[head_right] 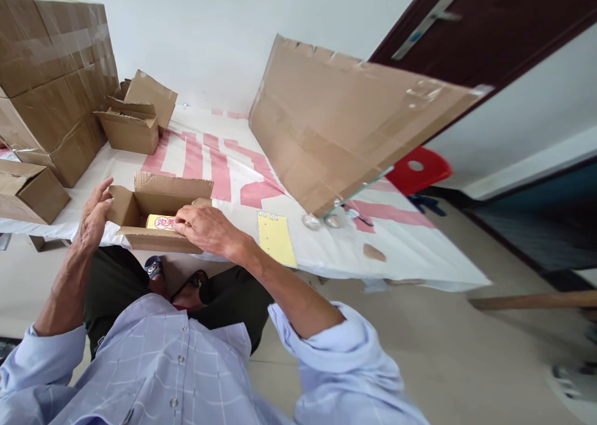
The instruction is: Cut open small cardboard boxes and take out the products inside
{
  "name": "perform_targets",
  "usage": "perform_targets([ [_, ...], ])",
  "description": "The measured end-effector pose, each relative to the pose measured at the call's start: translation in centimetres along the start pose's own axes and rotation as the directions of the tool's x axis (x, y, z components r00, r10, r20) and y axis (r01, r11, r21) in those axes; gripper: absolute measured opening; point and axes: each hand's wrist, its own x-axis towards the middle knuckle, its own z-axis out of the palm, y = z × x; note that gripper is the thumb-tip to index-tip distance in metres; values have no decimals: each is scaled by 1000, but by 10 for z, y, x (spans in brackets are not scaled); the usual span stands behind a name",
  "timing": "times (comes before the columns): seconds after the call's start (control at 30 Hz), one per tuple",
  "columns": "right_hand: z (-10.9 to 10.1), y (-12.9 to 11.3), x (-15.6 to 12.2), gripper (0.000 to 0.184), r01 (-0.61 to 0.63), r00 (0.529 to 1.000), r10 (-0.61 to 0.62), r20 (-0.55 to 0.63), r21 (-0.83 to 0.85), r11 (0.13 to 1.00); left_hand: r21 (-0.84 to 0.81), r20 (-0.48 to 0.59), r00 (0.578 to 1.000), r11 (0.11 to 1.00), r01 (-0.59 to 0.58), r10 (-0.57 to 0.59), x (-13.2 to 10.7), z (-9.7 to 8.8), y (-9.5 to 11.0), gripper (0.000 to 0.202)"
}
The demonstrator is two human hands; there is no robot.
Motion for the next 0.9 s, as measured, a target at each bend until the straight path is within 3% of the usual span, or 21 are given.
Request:
perform_targets([
  [0.07, -9, -2, 13, 13, -12, 995, 18, 98, -60, 998, -46, -39, 999, 999, 13, -15, -2, 2, 2, 64],
  [0.13, -16, -5, 24, 16, -10, 981, 35, 189, -128, 992, -72, -18, 999, 997, -28, 27, -5, 2, 0, 73],
  [0.23, -21, -8, 34, 25, -7, 963, 56, 265, -183, 983, -181, 86, 991, 980, -85, 101, -10, -1, -11, 115],
  [0.33, -20, -9, 37, 29, 16, 946, 34, 322, -151, 988, -367, 257, 959, 930, -15, 117, -12, -2, -26, 157],
  [0.4, -18, -9, 37, 27, 13, 940, 28, 341, -117, 993, -420, 357, 926, 907, 44, 120, -11, 0, -31, 170],
  [0.6, -6, 4, 36, 43, -27, 910, 44, 412, -46, 999, -340, 526, 844, 935, 102, 99, -3, 2, -30, 173],
  [0.77, 1, 14, 37, 53, 8, 931, 0, 364, -20, 1000, -312, 587, 797, 948, 60, 143, -4, 0, -30, 165],
  [0.83, -1, 11, 36, 48, 19, 933, -7, 359, -32, 999, -244, 602, 788, 969, 24, 132, -6, 1, -26, 154],
  [0.9, -4, 5, 36, 34, 22, 938, 7, 346, -82, 996, -158, 584, 805, 987, -13, 104, -8, 2, -20, 144],
])
